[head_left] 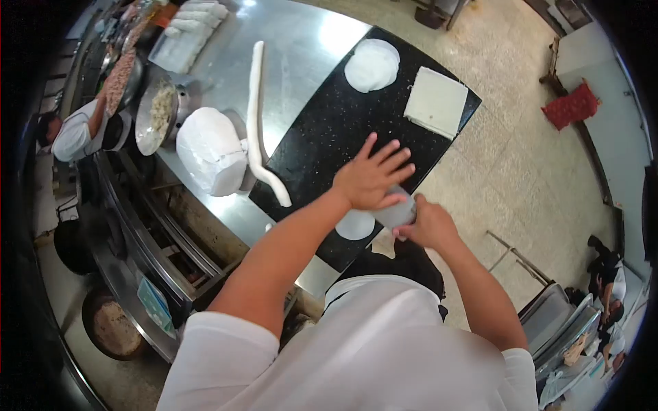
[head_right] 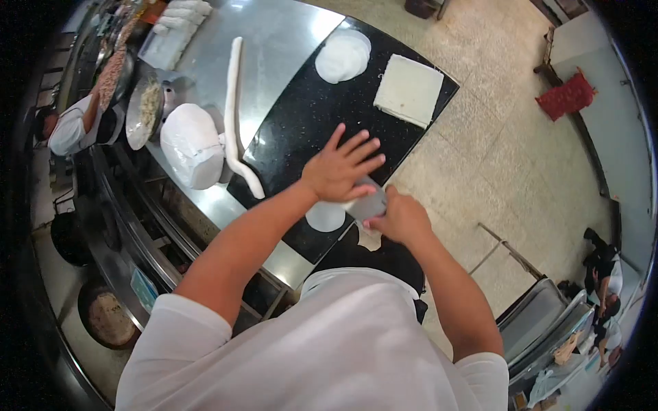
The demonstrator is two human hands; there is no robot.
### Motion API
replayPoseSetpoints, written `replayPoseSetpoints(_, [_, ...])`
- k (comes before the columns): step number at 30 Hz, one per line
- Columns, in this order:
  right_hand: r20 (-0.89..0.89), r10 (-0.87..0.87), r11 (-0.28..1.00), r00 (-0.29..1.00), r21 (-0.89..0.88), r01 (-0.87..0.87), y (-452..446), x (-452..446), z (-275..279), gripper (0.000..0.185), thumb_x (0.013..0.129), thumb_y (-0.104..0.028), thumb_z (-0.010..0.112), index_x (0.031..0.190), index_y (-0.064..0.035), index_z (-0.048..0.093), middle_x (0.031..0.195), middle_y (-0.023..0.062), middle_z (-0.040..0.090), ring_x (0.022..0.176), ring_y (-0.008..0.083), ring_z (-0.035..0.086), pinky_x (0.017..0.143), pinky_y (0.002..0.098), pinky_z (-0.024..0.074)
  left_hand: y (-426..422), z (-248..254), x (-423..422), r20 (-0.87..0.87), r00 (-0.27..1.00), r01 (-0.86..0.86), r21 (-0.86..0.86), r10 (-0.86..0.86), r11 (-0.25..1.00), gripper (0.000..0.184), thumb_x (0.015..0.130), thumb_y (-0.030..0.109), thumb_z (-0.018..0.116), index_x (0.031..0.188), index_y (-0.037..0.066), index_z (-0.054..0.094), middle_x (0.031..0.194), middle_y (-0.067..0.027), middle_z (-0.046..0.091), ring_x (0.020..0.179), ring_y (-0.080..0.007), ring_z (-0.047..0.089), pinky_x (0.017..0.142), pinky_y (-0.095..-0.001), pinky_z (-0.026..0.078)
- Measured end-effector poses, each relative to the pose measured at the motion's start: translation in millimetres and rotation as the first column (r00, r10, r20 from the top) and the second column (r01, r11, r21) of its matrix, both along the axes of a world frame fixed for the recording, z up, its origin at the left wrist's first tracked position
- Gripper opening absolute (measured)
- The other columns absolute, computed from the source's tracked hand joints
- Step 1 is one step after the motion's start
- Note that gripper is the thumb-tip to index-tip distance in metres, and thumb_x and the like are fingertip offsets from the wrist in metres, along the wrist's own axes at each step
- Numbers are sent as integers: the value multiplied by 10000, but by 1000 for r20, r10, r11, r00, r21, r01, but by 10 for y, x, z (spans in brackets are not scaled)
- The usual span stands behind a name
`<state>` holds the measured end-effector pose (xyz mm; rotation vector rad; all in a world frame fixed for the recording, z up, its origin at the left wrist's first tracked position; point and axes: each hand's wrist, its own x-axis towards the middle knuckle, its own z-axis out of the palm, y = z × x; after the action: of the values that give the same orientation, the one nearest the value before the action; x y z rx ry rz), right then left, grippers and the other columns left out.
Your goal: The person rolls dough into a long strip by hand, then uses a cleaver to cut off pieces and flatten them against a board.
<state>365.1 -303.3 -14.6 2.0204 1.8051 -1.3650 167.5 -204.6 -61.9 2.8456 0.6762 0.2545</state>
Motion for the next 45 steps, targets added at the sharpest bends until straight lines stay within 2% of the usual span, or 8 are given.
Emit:
replayPoseSetpoints(8, [-229,-92,989,969,-136,62,-1085,-3,-270,638,798,-346,826,1192,45,512,984,289,706,950,466,695,830,532,548,-923,-102,-75,38,992,122,-162,-117,979,659,925,645,534,1411,206,605,1531,-103,499,1508,-352,326,1231,-638,107])
replayPoseSetpoints(15, [-39,34,999,999,14,-33,-145,166,-53,699,769,-361,861,1220,48,515,965,270,717,928,453,703,815,503,557,-157,-5,139,-4,999,-33,32,33,999,678,906,665,549,1422,227,598,1530,-97,494,1491,-359,348,1230,-627,128])
replayPoseSetpoints(22, [-326,-58,998,944,-46,46,-895,-122,-392,656,772,-400,852,1166,35,558,978,287,709,947,452,705,826,518,544,-752,-28,-348,-32,999,-6,-130,2,991,749,880,633,604,1506,234,504,1615,-114,392,1531,-353,279,1238,-611,136])
replayPoseSetpoints(25, [-185,-17,995,983,-98,-2,-706,-231,-285,665,760,-413,860,1158,25,556,976,279,715,935,450,708,817,510,554,-641,-11,-340,4,999,49,-221,-49,974,754,880,653,586,1503,235,507,1618,-103,390,1529,-353,283,1238,-615,127])
replayPoseSetpoints(34, [77,-88,968,993,243,67,-97,-95,-80,672,794,-398,837,1192,24,497,916,278,718,898,460,710,756,526,558,334,104,80,266,964,-48,225,-14,973,728,867,689,585,1412,206,585,1500,-110,515,1451,-340,399,1216,-588,219])
replayPoseSetpoints(38, [-40,-268,931,963,246,269,-1150,-331,-219,605,868,-286,781,1215,45,412,876,334,682,889,522,677,708,553,530,-23,436,-46,-98,936,-352,-283,338,892,649,854,681,650,1216,142,677,1166,-147,706,1069,-349,679,902,-460,528])
replayPoseSetpoints(40, [6,-252,958,968,140,249,-1670,-392,29,569,872,-277,774,1204,42,439,871,329,683,883,510,683,709,538,535,-276,366,-234,-317,926,-366,-610,207,703,642,813,693,686,964,70,732,907,-200,742,887,-383,724,787,-498,562])
replayPoseSetpoints(45, [42,-215,977,976,20,215,-1880,-190,401,424,873,-244,764,1135,-1,536,878,272,703,838,461,699,695,517,532,-806,219,-641,-38,810,-448,-685,585,575,391,851,424,773,949,52,702,843,-170,710,790,-354,705,711,-441,550])
